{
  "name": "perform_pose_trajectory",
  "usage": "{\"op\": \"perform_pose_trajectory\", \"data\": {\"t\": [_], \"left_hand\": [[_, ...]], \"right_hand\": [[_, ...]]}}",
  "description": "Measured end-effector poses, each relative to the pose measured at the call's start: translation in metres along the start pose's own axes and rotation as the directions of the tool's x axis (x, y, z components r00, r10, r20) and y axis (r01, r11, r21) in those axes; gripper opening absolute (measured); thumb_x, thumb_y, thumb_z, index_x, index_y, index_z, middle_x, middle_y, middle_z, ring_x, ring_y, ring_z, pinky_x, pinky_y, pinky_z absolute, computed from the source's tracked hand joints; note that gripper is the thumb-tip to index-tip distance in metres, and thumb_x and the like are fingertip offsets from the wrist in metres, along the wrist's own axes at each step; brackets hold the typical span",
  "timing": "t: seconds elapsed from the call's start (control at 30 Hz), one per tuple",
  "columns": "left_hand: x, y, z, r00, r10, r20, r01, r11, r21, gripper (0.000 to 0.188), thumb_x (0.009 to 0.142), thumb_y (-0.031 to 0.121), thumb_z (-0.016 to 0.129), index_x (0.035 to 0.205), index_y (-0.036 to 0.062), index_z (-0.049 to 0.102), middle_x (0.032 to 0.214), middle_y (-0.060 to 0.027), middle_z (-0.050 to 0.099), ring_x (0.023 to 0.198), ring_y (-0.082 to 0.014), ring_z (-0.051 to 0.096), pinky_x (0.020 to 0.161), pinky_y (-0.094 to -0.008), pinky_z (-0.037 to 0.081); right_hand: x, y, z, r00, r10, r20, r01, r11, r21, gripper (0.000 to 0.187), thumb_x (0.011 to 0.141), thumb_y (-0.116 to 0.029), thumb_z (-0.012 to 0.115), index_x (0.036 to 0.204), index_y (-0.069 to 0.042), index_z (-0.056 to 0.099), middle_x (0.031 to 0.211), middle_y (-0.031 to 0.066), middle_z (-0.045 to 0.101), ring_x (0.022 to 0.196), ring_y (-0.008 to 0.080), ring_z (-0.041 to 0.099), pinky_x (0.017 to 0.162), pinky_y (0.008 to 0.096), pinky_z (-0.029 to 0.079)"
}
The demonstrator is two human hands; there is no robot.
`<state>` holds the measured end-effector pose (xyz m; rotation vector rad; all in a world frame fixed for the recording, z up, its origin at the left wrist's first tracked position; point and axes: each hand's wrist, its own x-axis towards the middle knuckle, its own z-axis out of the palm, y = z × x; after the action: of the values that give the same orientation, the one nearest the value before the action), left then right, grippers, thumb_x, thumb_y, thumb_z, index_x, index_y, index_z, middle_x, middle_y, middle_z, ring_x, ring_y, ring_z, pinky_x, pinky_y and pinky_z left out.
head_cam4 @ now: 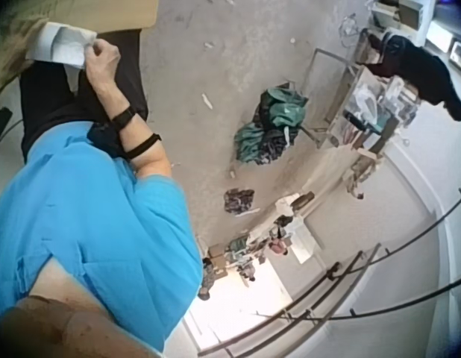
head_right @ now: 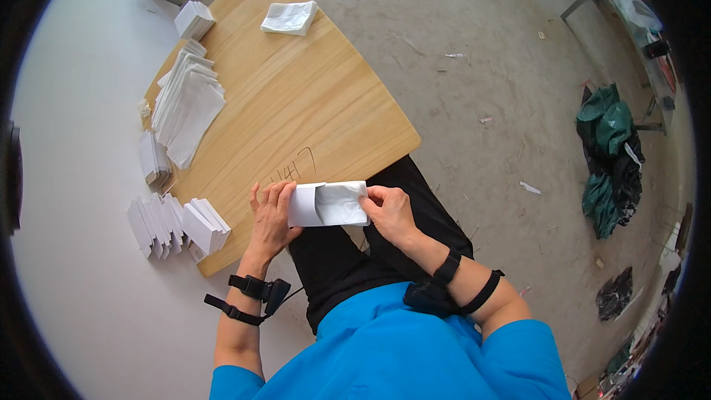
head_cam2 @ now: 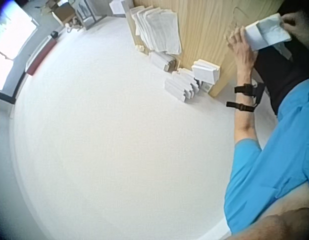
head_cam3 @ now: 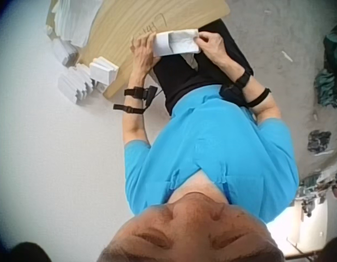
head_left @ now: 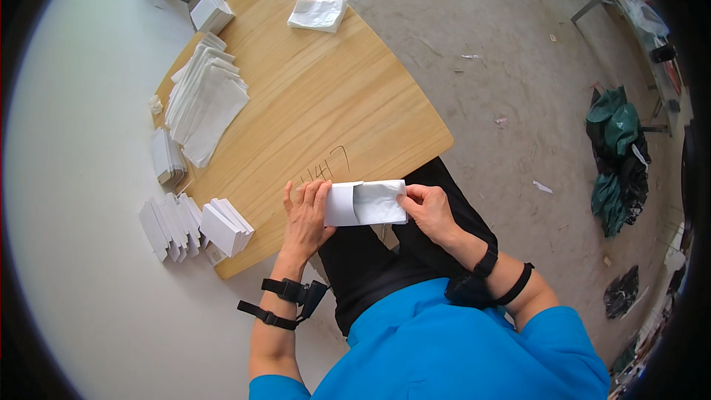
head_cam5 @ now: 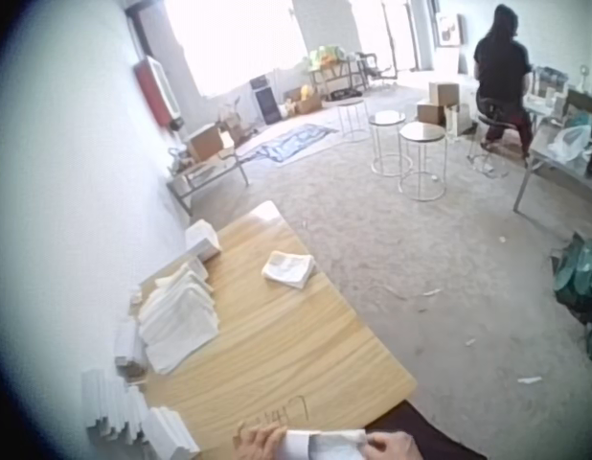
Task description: Insert stacks of white paper sheets or filters into small cardboard boxes.
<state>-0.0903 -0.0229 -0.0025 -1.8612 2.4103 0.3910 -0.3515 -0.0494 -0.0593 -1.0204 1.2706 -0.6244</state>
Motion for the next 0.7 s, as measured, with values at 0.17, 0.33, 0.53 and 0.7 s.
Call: {"op": "perform_pose_trajectory", "data": {"t": [0.17, 0.33, 0.53, 0.7], "left_hand": [[0.003, 0.01, -0.012, 0.999, 0.025, -0.027, -0.026, 0.999, -0.029, 0.094, 0.055, 0.017, 0.087, 0.137, 0.0086, 0.044, 0.13, -0.0087, 0.052, 0.128, -0.028, 0.047, 0.118, -0.0543, 0.014], [0.008, 0.024, -0.016, 0.999, 0.03, -0.014, -0.03, 0.999, -0.024, 0.1, 0.055, 0.02, 0.089, 0.141, 0.0075, 0.042, 0.132, -0.009, 0.05, 0.129, -0.0274, 0.046, 0.118, -0.0549, 0.013], [0.004, 0.017, -0.012, 0.998, -0.009, 0.06, 0.015, 0.996, -0.084, 0.101, 0.055, 0.022, 0.09, 0.143, 0.0084, 0.041, 0.135, -0.0087, 0.049, 0.131, -0.0282, 0.045, 0.119, -0.0565, 0.011], [0.0, 0.016, -0.009, 0.993, -0.017, 0.115, 0.031, 0.992, -0.124, 0.1, 0.056, 0.022, 0.089, 0.143, 0.009, 0.041, 0.135, -0.0084, 0.048, 0.132, -0.0283, 0.044, 0.119, -0.0562, 0.013]], "right_hand": [[0.002, -0.021, -0.007, 0.999, -0.03, 0.045, 0.028, 0.999, 0.038, 0.023, 0.09, -0.015, 0.066, 0.102, 0.004, 0.073, 0.08, 0.0101, 0.074, 0.07, 0.0109, 0.067, 0.064, 0.0284, 0.053], [0.006, -0.027, -0.001, 0.999, -0.005, 0.048, 0.007, 0.999, -0.05, 0.023, 0.088, -0.016, 0.066, 0.099, 0.003, 0.074, 0.078, 0.0129, 0.074, 0.069, 0.0145, 0.07, 0.065, 0.0297, 0.054], [0.014, -0.025, -0.007, 0.998, -0.046, 0.049, 0.052, 0.989, -0.142, 0.021, 0.086, -0.014, 0.065, 0.095, 0.002, 0.074, 0.077, 0.0157, 0.073, 0.069, 0.0215, 0.072, 0.064, 0.0328, 0.054], [0.006, -0.026, 0.003, 0.981, -0.191, 0.031, 0.193, 0.959, -0.207, 0.02, 0.083, -0.011, 0.063, 0.093, 0.002, 0.073, 0.075, 0.0196, 0.07, 0.066, 0.0273, 0.071, 0.061, 0.0353, 0.053]]}}
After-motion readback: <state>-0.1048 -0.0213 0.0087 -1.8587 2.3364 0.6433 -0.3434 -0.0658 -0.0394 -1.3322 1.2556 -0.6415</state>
